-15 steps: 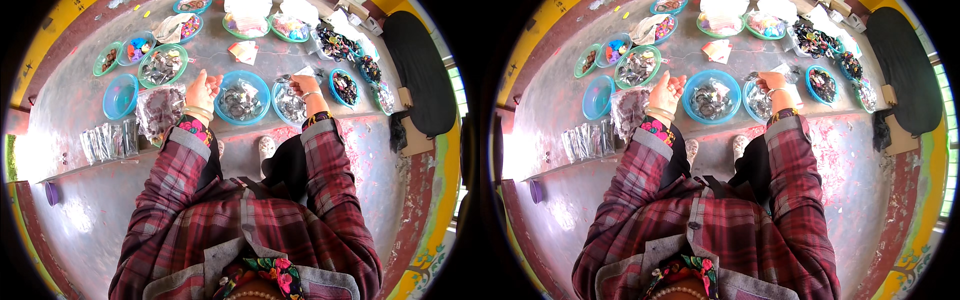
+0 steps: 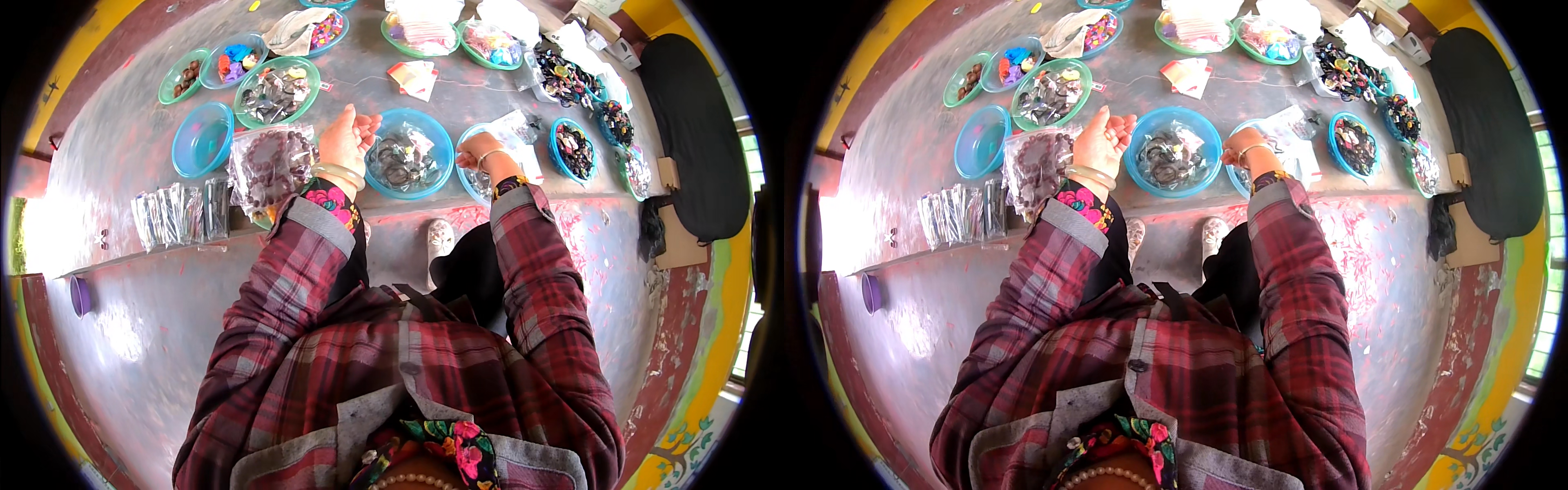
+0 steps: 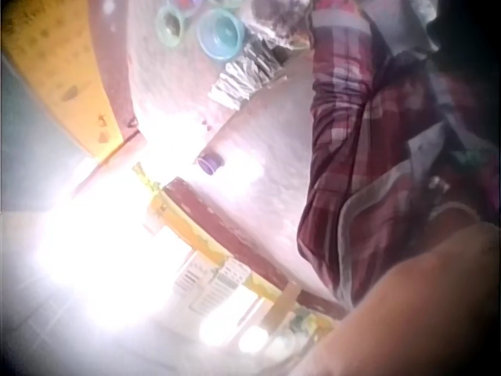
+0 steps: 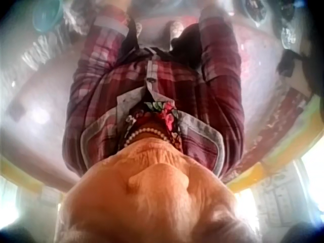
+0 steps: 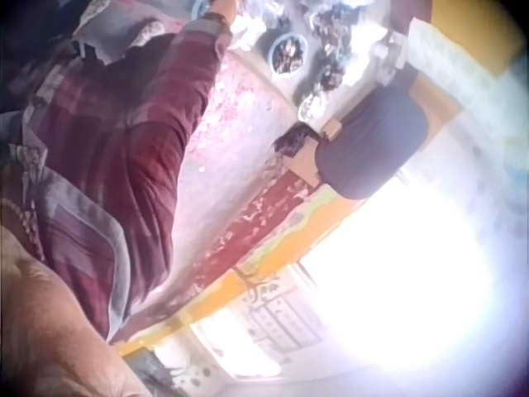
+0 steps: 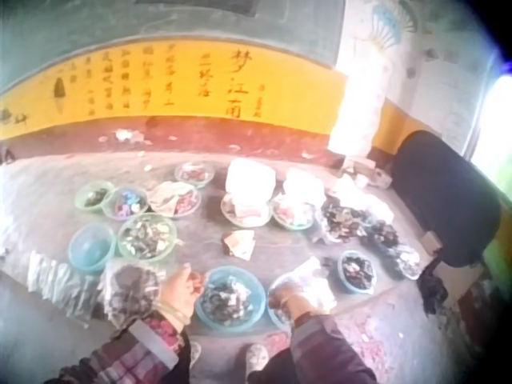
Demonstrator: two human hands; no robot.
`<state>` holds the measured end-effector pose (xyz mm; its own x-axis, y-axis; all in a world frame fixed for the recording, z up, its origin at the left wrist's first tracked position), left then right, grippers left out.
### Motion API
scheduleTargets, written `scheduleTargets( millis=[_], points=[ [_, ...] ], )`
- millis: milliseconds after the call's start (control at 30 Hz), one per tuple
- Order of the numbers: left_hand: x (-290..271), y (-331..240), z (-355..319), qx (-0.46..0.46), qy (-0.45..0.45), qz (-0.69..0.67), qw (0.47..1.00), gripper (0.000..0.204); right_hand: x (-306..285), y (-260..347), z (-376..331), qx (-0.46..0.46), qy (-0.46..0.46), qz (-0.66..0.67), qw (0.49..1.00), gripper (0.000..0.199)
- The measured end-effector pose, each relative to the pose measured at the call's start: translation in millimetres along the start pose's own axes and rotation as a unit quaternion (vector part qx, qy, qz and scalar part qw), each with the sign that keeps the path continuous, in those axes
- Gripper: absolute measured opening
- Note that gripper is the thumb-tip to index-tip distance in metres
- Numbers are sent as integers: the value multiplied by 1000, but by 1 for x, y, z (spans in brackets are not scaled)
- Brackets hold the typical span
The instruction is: The person sits on the floor and sorts small hair accessories from a blue bowl into clear plastic bags. They pick up individual items, inspect them, and place them into the bags, occasionally adjusting the bags or the pile of items.
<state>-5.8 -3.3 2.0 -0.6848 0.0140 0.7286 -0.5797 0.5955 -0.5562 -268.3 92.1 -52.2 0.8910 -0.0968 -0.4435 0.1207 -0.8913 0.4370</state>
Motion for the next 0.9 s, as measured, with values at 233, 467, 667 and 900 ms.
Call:
scheduleTargets(
  millis=[233,467,667,900],
  points=[
    [9,5,0,-11,-5,-5,1000,26,36,-2,91,-259,-174,-524,792,30],
    [8,2,-5,-7,-24,7,1000,26,91,29,54,-173,-220,-355,892,47],
    [10,2,-4,-12,-23,7,1000,26,95,30,55,-148,-243,-355,891,41],
    [8,2,-5,-24,-21,-4,999,24,81,24,69,-144,-218,-289,921,42]
  ],
)
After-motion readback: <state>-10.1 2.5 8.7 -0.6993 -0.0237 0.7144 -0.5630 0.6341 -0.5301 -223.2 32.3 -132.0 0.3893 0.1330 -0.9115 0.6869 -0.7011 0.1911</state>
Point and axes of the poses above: each hand's wrist, its own z-axis towards the middle knuckle, its own x-axis out of the palm, y = z × x, the point moved 1 cm from there along z, towards the middle knuckle, and after that the axes turned 8 degrees about -z, right-handed, at the moved point
